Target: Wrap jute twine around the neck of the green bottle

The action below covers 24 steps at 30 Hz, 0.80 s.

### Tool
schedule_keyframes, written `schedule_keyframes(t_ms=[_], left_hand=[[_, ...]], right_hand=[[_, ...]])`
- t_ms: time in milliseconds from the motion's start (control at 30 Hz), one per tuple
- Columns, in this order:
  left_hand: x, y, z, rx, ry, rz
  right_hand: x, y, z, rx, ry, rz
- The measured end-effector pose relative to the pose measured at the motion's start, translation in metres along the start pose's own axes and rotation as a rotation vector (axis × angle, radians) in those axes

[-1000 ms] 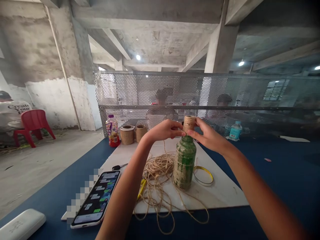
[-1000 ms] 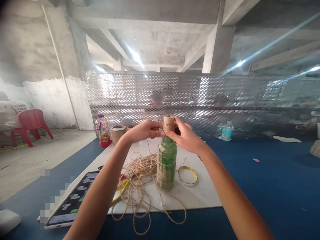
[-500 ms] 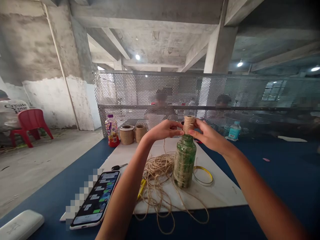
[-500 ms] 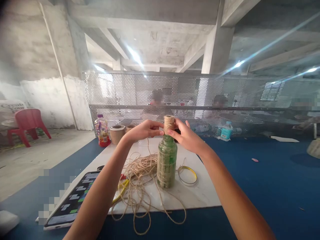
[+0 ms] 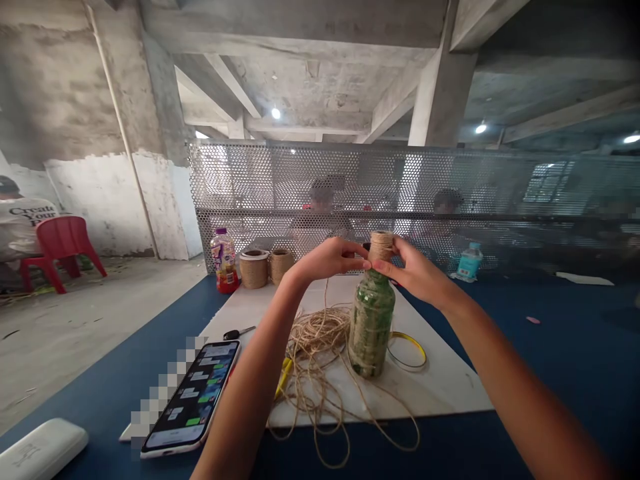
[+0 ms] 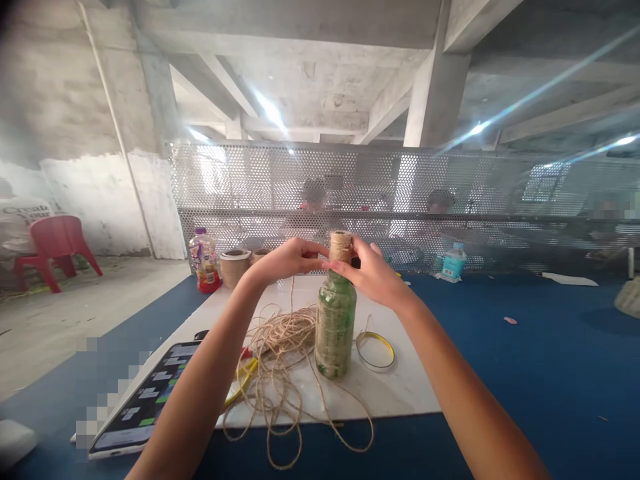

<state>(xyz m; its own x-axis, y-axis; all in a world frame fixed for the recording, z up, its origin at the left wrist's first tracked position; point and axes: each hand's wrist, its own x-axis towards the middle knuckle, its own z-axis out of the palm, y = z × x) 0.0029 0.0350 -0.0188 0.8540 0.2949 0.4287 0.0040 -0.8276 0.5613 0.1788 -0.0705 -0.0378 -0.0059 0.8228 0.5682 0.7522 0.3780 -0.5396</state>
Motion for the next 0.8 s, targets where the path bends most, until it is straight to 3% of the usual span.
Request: schedule_keyframes(t_ms=[233, 467, 633, 800], left_hand=[[0.002, -0.003, 0.001, 0.096, 0.086, 0.008], [0.002, -0.002, 0.001, 0.132, 0.104, 0.025], [0.003, -0.005, 0.004, 0.04, 0.047, 0.031], [0.004, -0.005, 0.007, 0.042, 0.079, 0.028]], right_hand=[[-0.003, 0.006, -0.011, 0.173, -0.142, -0.019], [-0.002, -0.002, -0.005, -0.139, 0.037, 0.035], [-0.002, 0.001, -0.006, -0.108, -0.022, -0.049], [-0.003, 0.006, -0.012, -0.018, -0.101, -0.099]])
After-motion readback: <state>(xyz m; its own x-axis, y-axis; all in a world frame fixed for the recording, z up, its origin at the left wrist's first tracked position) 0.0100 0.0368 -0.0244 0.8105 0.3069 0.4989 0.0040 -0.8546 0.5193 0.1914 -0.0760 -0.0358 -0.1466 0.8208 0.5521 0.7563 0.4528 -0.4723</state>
